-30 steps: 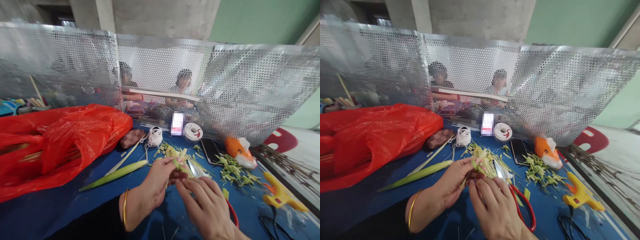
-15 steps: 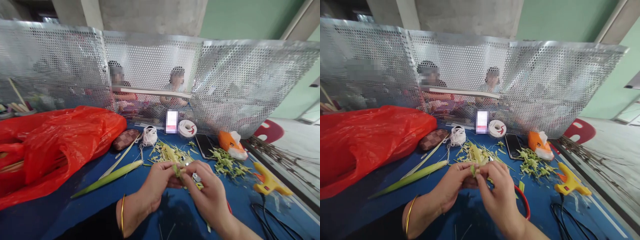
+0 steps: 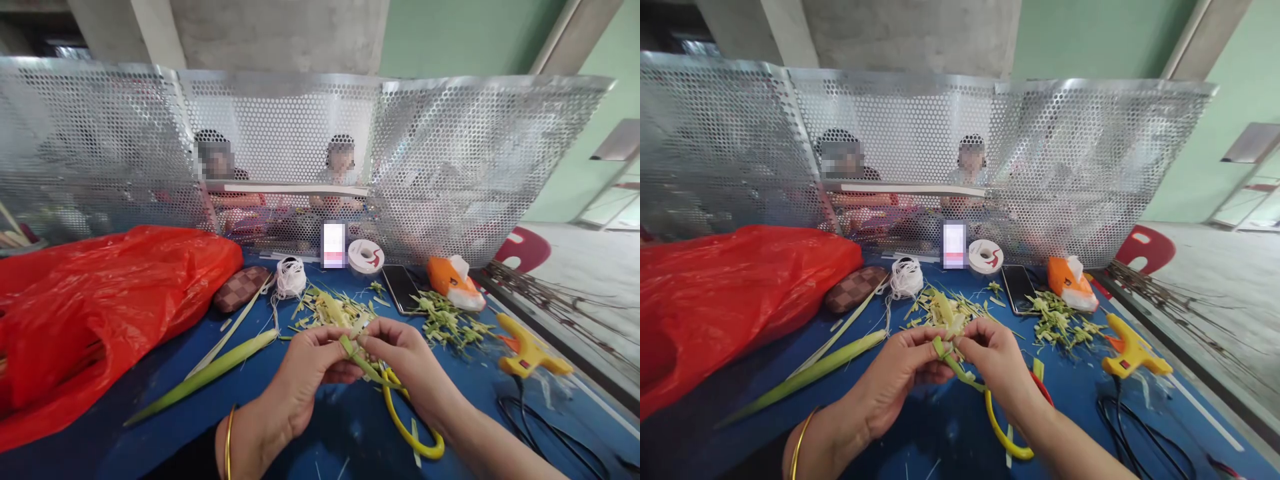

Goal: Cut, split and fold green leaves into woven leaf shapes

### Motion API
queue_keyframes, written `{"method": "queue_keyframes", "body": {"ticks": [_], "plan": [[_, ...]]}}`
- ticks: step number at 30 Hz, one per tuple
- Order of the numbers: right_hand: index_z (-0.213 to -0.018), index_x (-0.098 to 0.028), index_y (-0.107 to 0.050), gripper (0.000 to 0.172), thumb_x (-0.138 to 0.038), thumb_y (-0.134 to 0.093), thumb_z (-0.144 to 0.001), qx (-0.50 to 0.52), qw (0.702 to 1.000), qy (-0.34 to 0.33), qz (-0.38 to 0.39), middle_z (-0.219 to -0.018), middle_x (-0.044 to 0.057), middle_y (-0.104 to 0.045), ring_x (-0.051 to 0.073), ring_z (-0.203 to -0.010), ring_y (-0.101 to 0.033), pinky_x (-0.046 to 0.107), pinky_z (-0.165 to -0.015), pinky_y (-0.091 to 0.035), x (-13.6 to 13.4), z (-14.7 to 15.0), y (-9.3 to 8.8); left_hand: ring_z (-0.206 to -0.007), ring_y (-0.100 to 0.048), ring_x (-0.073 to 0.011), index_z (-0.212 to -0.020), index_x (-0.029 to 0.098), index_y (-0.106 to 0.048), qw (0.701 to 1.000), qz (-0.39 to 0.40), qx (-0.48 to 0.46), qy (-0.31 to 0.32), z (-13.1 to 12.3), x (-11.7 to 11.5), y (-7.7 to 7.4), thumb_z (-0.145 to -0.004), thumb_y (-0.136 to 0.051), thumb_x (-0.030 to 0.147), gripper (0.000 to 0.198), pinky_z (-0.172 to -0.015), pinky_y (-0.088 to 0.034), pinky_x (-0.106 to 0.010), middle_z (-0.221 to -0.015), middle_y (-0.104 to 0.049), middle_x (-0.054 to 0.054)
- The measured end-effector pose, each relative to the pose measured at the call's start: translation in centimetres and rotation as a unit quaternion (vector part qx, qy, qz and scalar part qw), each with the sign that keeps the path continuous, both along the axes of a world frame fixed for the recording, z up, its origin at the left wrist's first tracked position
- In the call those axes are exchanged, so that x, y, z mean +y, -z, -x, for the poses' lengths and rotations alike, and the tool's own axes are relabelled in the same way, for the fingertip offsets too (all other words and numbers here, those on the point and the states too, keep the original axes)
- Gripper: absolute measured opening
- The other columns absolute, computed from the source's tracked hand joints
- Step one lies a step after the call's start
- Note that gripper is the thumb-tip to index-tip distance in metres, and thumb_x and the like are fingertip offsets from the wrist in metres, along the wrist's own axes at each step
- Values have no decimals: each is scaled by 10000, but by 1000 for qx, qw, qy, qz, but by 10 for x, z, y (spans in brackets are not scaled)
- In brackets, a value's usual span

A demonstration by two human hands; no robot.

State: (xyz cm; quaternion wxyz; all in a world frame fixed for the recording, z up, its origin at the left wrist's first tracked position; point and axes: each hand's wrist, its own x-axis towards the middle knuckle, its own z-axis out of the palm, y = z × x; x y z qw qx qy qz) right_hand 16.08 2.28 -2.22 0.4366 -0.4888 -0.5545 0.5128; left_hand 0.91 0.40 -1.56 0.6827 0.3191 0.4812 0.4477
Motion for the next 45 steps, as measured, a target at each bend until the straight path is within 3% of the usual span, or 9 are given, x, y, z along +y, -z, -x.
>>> {"method": "queue_keyframes", "body": {"ticks": [8,12,15,19,22,26,31,38,45], "plan": [[-773,-176,-611,128,-273,-545,-825,-186,960,13,-211,-674,8,-623,148,-624,-561,282,-591,-470,0,-10,-4,-525,-641,-116,-808,133,-691,999,16,-18,-22,4,2,-4,-614,-775,178,216,-568,-503,-225,-658,-715,-44],[-1055,-193,-613,214,-137,-489,-889,-292,849,-82,-433,-894,55,-662,164,-791,-625,309,-719,-511,5,-27,-15,-564,-643,-119,-822,138,-697,997,-8,-73,-13,11,6,-4,-652,-766,221,201,-599,-509,-238,-694,-708,-42],[-1068,-201,-633,248,-102,-460,-921,-330,768,-153,-527,-913,58,-664,156,-809,-620,307,-730,-502,6,-32,-23,-557,-628,-112,-828,135,-697,996,-14,-83,3,12,7,-4,-644,-765,206,209,-609,-505,-244,-699,-697,-37],[-903,-194,-662,271,-52,-432,-912,-320,740,-170,-567,-771,20,-655,132,-682,-584,303,-703,-478,0,-24,-26,-501,-607,-102,-802,141,-684,999,17,-39,-19,7,4,-4,-606,-777,196,224,-558,-490,-226,-628,-684,-19],[-853,-195,-657,255,-43,-454,-882,-293,765,-126,-560,-792,29,-659,146,-729,-602,326,-733,-468,-4,-19,-25,-497,-618,-110,-808,135,-693,1000,7,11,-5,3,0,-6,-604,-779,209,234,-553,-487,-222,-598,-684,-19],[-790,-200,-637,179,-111,-505,-872,-246,841,-82,-475,-900,55,-666,189,-901,-619,356,-794,-479,-4,-15,-22,-541,-651,-129,-786,126,-726,995,-34,61,76,3,-3,-10,-629,-786,264,218,-594,-494,-232,-644,-710,-49],[-668,-193,-618,179,-204,-572,-840,-175,938,-48,-296,-660,-2,-587,149,-656,-563,268,-605,-461,-3,-10,-13,-576,-666,-139,-813,144,-743,989,-26,72,124,8,-1,-13,-688,-763,371,260,-625,-505,-245,-681,-728,-62],[-619,-197,-517,187,-255,-556,-793,-117,980,-14,-158,-556,-51,-479,109,-536,-455,233,-524,-368,-4,-4,-9,-744,-691,-153,-1035,164,-731,987,-51,52,141,13,2,-13,-781,-643,222,275,-768,-512,-281,-911,-753,-91],[-569,-204,-446,241,-280,-571,-760,-84,989,4,-122,-528,-67,-377,99,-520,-338,238,-488,-277,-1,-2,-2,-700,-633,-127,-1016,176,-735,982,-121,92,111,4,-1,-9,-686,-731,148,331,-735,-503,-255,-814,-724,-29]]}}
